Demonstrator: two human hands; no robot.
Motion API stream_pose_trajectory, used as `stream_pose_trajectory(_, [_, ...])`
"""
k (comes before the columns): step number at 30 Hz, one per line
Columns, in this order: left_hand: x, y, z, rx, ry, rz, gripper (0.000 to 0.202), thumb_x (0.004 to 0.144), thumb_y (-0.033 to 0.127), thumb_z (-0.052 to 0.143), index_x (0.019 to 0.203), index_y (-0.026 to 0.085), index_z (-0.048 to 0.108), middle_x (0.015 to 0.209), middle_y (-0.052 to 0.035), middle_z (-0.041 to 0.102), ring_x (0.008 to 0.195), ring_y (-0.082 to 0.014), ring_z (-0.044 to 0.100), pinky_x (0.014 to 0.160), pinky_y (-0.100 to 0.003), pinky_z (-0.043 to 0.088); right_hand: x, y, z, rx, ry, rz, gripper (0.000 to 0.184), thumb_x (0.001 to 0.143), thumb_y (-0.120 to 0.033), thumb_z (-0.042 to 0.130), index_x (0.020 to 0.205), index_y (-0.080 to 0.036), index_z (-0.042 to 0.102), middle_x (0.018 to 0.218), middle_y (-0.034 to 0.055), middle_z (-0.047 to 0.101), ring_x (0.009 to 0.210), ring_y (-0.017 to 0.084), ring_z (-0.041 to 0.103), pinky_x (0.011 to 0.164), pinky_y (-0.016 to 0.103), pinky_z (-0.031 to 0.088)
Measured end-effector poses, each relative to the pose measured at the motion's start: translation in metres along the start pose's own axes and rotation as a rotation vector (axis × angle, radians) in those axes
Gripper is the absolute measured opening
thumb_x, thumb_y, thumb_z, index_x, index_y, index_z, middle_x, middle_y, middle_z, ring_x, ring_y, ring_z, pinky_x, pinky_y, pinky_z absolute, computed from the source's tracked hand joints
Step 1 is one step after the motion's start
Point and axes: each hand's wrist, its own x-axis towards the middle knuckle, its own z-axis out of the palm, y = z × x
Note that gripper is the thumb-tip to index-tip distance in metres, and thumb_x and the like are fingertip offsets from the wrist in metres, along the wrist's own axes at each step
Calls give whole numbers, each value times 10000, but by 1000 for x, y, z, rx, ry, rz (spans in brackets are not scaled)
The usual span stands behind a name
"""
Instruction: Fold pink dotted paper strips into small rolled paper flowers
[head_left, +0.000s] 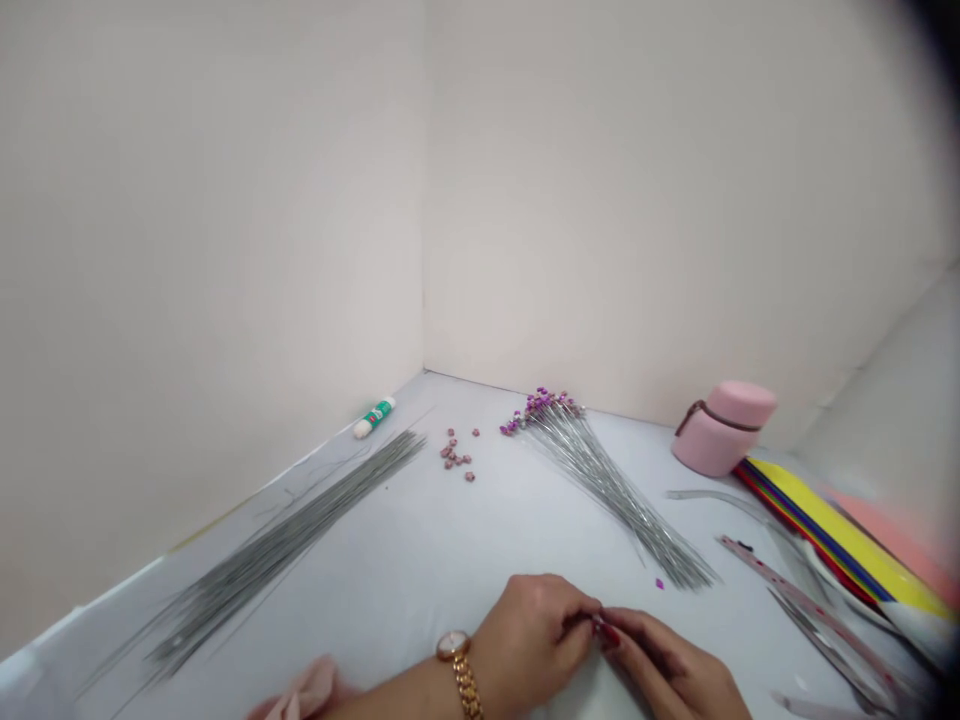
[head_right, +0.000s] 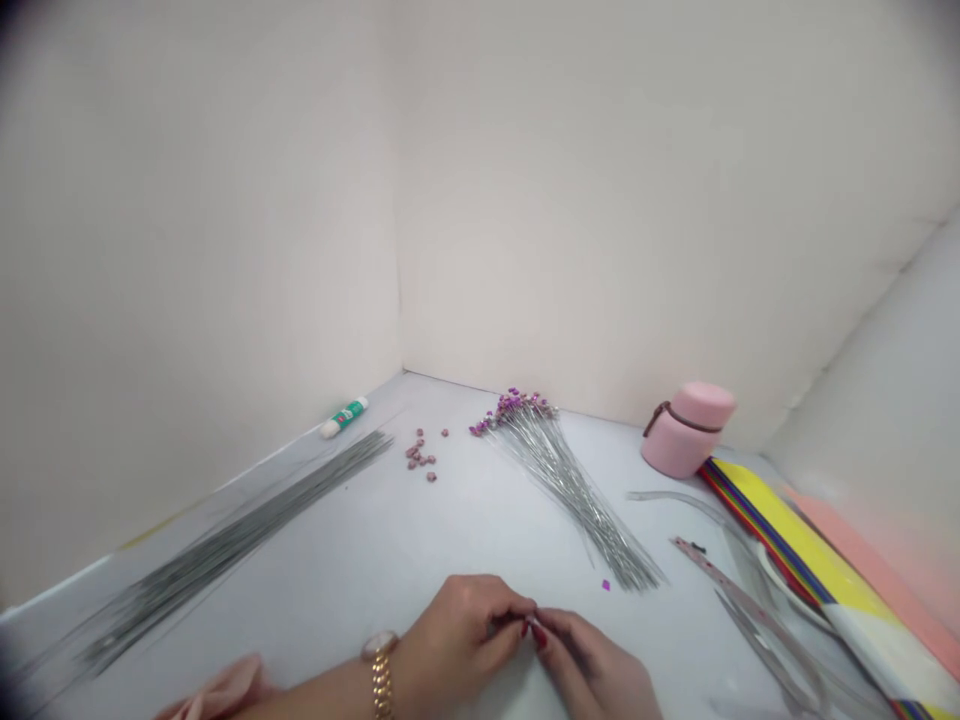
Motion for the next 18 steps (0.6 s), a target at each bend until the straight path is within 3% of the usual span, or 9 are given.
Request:
stream_pose_trajectory(3, [6,-18,-19,60,115,-77,231,767,91,459,877,183,640,801,-27,683,722,-135,617,707,-222,468,-1,-6,1,36,22,27,238,823,-372,450,887,-210,612,728,34,691,681,182,653,622,215,532])
stream_pose_trajectory(6, [12,-41,-40,146,243,-183,339,781,130,446,1113,117,514,1032,-141,599,901,-230,576,808,-389,434,-1,-11,1,55,26,65,252,838,-371,420,848,-195,600,675,26,668,646,173,636,615,227,519])
stream_pose_trajectory(8, [12,-48,-44,194,273,-210,405,772,121,447,1177,102,459,1163,-189,496,1042,-285,494,873,-475,367,-1,-14,0,66,18,75,247,841,-363,417,822,-192,593,673,23,657,643,171,624,621,237,507])
stream_pose_trajectory(10, [9,-43,-38,207,229,-174,390,777,102,429,1162,132,480,1155,-160,504,1056,-258,485,891,-439,374,0,-16,0,87,13,68,243,843,-353,415,805,-190,590,672,22,650,643,170,617,620,243,499])
stream_pose_trajectory(14, [0,-18,-13,153,-7,18,365,706,110,549,1046,241,584,1047,-50,611,964,-188,546,856,-308,446,0,-23,-2,115,39,39,217,841,-295,424,795,-182,603,658,14,637,632,160,604,611,241,485])
stream_pose_trajectory(18, [-3,-14,-3,109,-110,110,289,758,152,520,1024,224,607,1099,-91,597,1023,-233,520,892,-409,422,0,-27,-4,103,72,-5,212,832,-184,424,781,-160,629,631,0,625,615,132,587,602,217,468])
